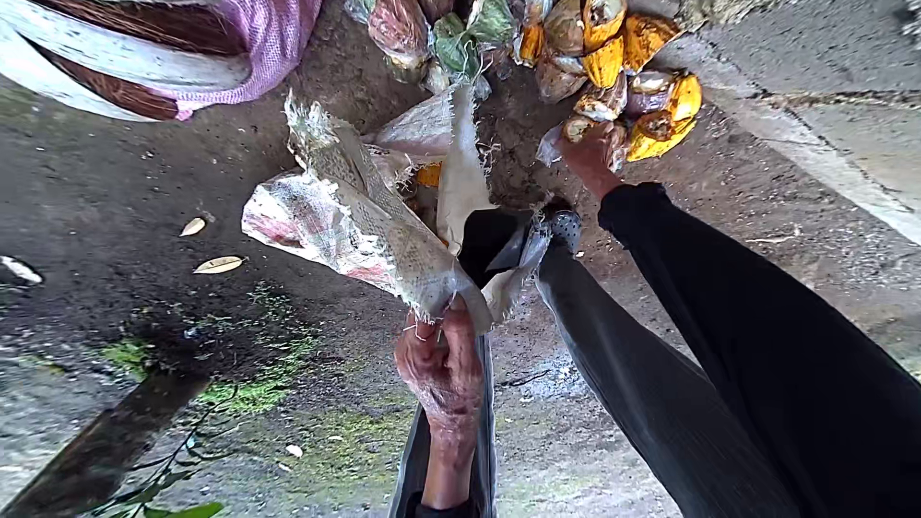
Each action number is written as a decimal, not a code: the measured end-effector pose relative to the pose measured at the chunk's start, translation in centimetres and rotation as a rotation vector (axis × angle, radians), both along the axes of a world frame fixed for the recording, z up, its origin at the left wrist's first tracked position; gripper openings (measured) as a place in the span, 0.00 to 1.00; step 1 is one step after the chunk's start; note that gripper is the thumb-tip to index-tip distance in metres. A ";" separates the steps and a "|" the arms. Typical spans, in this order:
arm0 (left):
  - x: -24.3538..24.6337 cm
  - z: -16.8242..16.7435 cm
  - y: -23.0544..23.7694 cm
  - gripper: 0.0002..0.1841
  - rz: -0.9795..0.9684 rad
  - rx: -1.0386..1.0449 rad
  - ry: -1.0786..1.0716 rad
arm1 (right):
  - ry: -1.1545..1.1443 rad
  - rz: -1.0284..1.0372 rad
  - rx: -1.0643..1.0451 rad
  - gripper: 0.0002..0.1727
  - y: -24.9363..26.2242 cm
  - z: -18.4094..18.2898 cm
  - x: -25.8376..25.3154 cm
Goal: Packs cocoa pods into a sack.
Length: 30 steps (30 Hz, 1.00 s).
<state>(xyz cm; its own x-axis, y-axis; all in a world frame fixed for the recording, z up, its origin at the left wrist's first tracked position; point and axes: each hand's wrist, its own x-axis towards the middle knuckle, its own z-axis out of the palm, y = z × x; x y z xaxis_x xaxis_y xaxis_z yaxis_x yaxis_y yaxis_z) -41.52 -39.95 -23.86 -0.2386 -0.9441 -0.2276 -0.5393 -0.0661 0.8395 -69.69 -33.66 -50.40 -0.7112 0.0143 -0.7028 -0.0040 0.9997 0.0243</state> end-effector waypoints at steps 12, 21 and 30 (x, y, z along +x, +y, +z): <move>-0.5 -0.2 0.3 0.07 -0.023 0.052 0.029 | -0.139 -0.290 -0.591 0.48 0.5 9.9 -0.8; -1.2 -0.1 0.2 0.07 -0.009 0.002 0.005 | -0.625 0.297 -0.902 0.40 -5.8 14.8 7.4; -0.9 0.2 0.1 0.07 0.006 0.012 -0.021 | 0.282 -0.093 -0.242 0.49 7.1 7.1 -5.6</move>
<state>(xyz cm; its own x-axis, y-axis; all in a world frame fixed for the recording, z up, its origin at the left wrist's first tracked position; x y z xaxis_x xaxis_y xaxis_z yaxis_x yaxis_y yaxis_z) -42.38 -39.88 -23.62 -0.2280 -0.9425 -0.2441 -0.5562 -0.0797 0.8272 -75.33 -26.56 -43.30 -0.8809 -0.0544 -0.4703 0.0604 0.9724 -0.2255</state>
